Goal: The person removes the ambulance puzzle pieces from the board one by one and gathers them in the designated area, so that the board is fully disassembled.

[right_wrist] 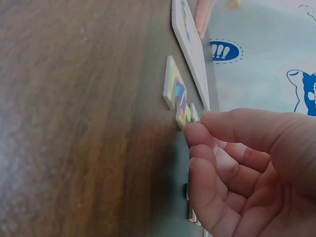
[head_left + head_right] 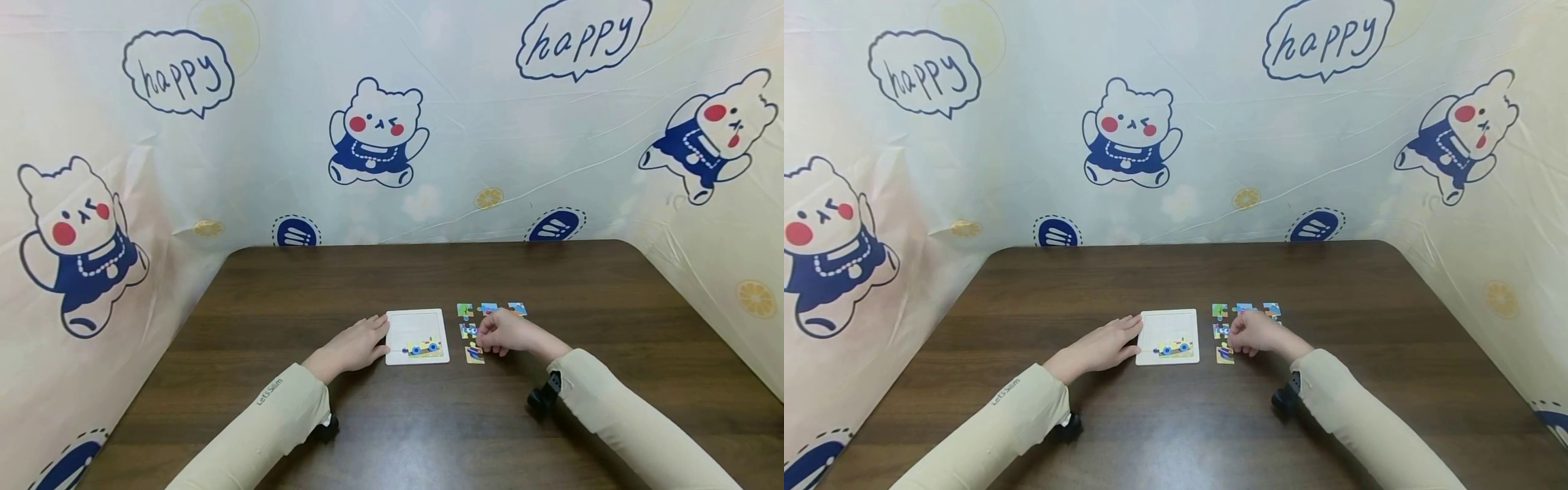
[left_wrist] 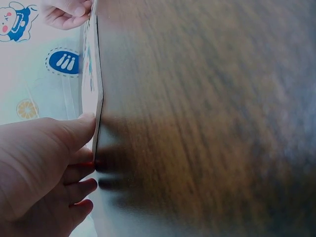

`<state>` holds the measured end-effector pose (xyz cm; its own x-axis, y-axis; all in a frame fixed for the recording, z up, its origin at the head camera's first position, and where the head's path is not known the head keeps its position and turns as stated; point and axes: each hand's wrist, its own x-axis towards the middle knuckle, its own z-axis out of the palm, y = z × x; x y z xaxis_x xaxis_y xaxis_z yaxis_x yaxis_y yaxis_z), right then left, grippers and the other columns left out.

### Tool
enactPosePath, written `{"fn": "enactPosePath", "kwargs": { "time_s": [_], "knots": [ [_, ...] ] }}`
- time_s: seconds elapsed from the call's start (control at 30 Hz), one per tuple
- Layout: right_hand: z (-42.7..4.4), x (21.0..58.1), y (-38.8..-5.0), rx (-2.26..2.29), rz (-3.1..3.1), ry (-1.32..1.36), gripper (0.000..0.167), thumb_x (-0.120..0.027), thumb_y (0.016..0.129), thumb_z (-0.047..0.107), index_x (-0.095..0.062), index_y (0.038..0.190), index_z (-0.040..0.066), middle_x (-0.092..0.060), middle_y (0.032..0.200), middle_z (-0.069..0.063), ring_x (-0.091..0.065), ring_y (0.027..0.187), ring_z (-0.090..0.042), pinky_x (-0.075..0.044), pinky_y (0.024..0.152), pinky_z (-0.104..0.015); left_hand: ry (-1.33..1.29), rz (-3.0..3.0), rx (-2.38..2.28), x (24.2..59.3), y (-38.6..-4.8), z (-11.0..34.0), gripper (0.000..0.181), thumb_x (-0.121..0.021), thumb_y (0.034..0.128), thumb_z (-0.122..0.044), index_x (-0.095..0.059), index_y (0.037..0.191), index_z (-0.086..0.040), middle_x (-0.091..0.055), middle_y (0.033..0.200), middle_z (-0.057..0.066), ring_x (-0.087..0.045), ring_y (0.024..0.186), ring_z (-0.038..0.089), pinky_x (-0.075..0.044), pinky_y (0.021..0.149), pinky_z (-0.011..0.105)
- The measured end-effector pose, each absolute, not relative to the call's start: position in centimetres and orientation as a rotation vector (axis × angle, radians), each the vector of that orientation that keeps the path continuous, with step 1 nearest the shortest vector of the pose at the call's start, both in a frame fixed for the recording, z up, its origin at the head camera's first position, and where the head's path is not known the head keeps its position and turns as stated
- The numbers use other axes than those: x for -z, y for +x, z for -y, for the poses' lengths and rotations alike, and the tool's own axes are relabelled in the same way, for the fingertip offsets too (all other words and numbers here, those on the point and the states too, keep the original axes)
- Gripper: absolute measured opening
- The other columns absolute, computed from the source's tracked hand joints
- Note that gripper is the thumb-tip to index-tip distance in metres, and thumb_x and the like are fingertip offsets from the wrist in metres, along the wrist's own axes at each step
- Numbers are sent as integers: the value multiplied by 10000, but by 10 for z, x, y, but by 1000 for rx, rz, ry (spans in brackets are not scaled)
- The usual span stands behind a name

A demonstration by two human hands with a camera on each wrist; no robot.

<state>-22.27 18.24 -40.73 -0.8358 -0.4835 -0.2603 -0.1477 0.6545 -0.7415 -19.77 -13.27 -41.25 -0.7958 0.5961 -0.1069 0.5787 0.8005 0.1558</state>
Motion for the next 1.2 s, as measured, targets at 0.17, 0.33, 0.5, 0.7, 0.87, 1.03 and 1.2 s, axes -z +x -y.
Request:
{"fn": "enactPosePath", "kwargs": {
  "time_s": [0.17, 0.33, 0.5, 0.7, 0.87, 1.03, 1.2],
  "knots": [
    [-178, 404, -225, 1078, -2453, -476, 53, -629, 848, 49, -649, 809, 19, -589, 660, -47, -536, 539, -147, -507, 515, -303, 928, -2837, -171, 413, -198, 133, 517, -531, 946, -251, -415, 1345, 58, -330, 1424, 197, -312, 1304, 309, -256, 1051, 414],
    [-170, 399, -226, 1095, -2459, -506, 45, -632, 856, 71, -635, 873, 29, -615, 731, -49, -548, 569, -175, -514, 536, -311, 919, -2831, -168, 412, -198, 132, 522, -531, 946, -253, -411, 1347, 60, -326, 1426, 195, -308, 1306, 308, -252, 1053, 413],
    [-158, 396, -228, 1119, -2452, -562, 58, -643, 852, 62, -635, 885, 15, -623, 743, -82, -555, 577, -184, -516, 538, -321, 919, -2834, -156, 413, -198, 132, 519, -533, 945, -253, -415, 1345, 56, -331, 1424, 192, -313, 1304, 307, -255, 1052, 413],
    [-143, 395, -227, 1145, -2421, -629, 59, -637, 850, 42, -630, 891, 0, -603, 693, -114, -533, 537, -173, -508, 519, -332, 928, -2843, -158, 415, -198, 133, 517, -536, 944, -252, -419, 1343, 55, -333, 1422, 193, -317, 1301, 310, -259, 1049, 416],
    [-130, 393, -224, 1141, -2399, -680, 69, -628, 862, 50, -634, 900, -8, -617, 707, -132, -544, 535, -200, -509, 520, -354, 928, -2843, -167, 415, -198, 133, 518, -540, 942, -250, -421, 1340, 58, -337, 1419, 197, -319, 1299, 314, -260, 1048, 420],
    [-118, 395, -224, 1136, -2382, -727, 64, -626, 862, 47, -636, 901, -3, -625, 716, -101, -547, 530, -197, -511, 513, -343, 930, -2843, -166, 414, -198, 132, 516, -542, 941, -249, -424, 1337, 61, -337, 1418, 201, -319, 1299, 316, -259, 1049, 418],
    [-109, 399, -224, 1133, -2364, -758, 57, -638, 856, 57, -640, 890, 12, -619, 717, -64, -549, 533, -186, -513, 510, -334, 942, -2845, -165, 414, -198, 132, 512, -540, 942, -245, -425, 1335, 61, -339, 1415, 204, -324, 1295, 320, -266, 1046, 416]
  ]
}}
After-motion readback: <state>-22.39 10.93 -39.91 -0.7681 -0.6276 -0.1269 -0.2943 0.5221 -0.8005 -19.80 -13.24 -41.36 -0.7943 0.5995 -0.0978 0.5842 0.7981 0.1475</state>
